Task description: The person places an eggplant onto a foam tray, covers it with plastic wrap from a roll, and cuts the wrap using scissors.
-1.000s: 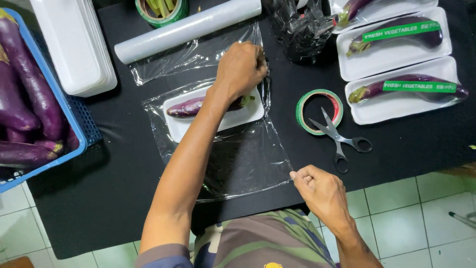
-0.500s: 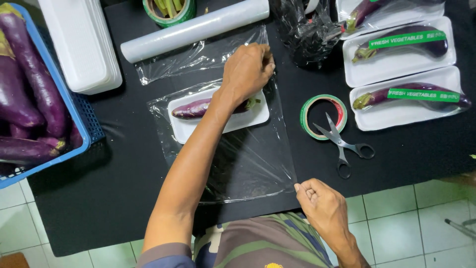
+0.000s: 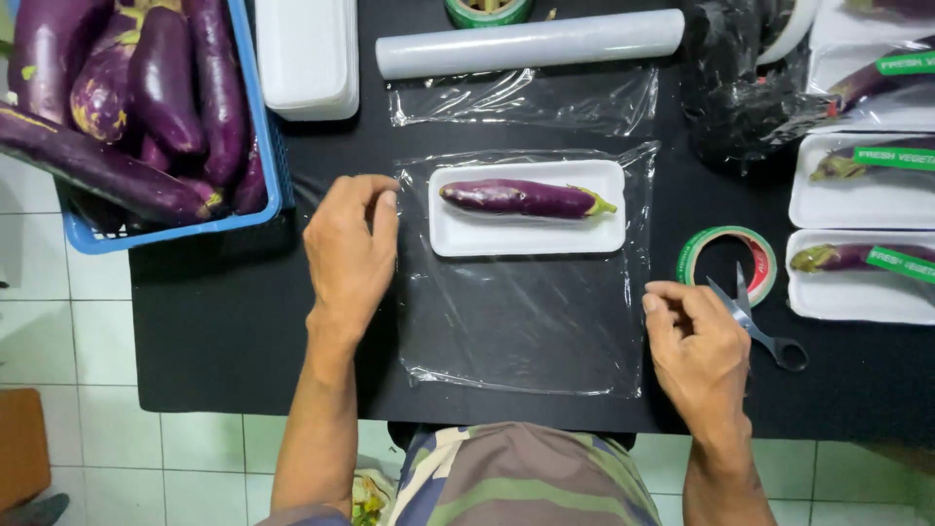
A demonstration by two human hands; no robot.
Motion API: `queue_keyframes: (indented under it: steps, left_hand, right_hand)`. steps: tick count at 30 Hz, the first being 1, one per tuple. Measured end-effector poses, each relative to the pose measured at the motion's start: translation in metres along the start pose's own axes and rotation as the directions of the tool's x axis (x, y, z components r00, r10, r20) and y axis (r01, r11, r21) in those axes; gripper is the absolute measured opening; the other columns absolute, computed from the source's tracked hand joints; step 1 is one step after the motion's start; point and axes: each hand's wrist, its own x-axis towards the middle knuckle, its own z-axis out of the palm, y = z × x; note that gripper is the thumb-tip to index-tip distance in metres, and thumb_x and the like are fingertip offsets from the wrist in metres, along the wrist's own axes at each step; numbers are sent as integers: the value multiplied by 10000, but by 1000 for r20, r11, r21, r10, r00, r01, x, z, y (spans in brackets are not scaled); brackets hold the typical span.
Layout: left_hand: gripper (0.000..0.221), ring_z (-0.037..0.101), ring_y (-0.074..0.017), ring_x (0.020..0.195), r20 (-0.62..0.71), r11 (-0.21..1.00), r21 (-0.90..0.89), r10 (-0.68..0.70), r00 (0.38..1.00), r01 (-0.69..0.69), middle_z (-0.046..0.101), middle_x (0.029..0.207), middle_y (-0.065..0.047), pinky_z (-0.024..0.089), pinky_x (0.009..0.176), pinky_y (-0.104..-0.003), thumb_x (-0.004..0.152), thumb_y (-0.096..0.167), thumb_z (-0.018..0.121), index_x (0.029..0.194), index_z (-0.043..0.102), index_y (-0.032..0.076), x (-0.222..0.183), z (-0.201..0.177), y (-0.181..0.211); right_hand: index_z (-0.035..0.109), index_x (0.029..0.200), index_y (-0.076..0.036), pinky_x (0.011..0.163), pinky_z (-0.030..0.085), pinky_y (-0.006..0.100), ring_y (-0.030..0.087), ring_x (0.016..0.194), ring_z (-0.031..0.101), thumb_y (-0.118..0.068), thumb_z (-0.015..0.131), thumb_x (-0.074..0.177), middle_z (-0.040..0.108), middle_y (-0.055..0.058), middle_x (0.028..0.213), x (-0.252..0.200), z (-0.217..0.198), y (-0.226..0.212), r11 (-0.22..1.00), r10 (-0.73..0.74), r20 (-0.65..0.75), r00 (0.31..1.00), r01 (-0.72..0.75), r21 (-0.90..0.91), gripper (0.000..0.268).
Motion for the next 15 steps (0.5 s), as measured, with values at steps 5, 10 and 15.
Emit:
queue_keyframes:
  steps: [5, 10, 15]
  left_hand:
    - [116, 697, -284, 755, 160, 991, 66, -128, 979, 119, 672, 781, -81, 570, 679, -446, 938, 183, 718, 995, 763, 91, -28, 28, -7]
    - [158, 699, -284, 781, 203, 982, 47, -187, 961, 182, 665, 770, -55, 572, 671, -460, 930, 254, 752, 969, 762, 101, -29, 38, -12]
    - [114, 688, -271, 773, 147, 993, 29, -115, 982, 112, 655, 769, -59, 566, 671, -432, 934, 188, 753, 978, 752, 82, -29, 46, -17]
  right_hand:
    - [771, 1110, 29, 682, 530, 408, 316, 758, 675, 0, 678, 1036, 702, 202, 883, 45, 27, -10, 995, -102, -106, 989, 102, -1, 122]
    - [788, 1047, -25, 663, 536, 400, 300, 704, 682, -62, 705, 1016, 690, 151, 805, 59, 40, -5, 1000, -21, -54, 998, 21, 11, 96]
    - [778, 956, -58, 614, 503, 370, 194, 593, 581, -120, 714, 991, 619, 69, 654, 60, 45, -1, 991, 102, -5, 995, -101, 83, 96]
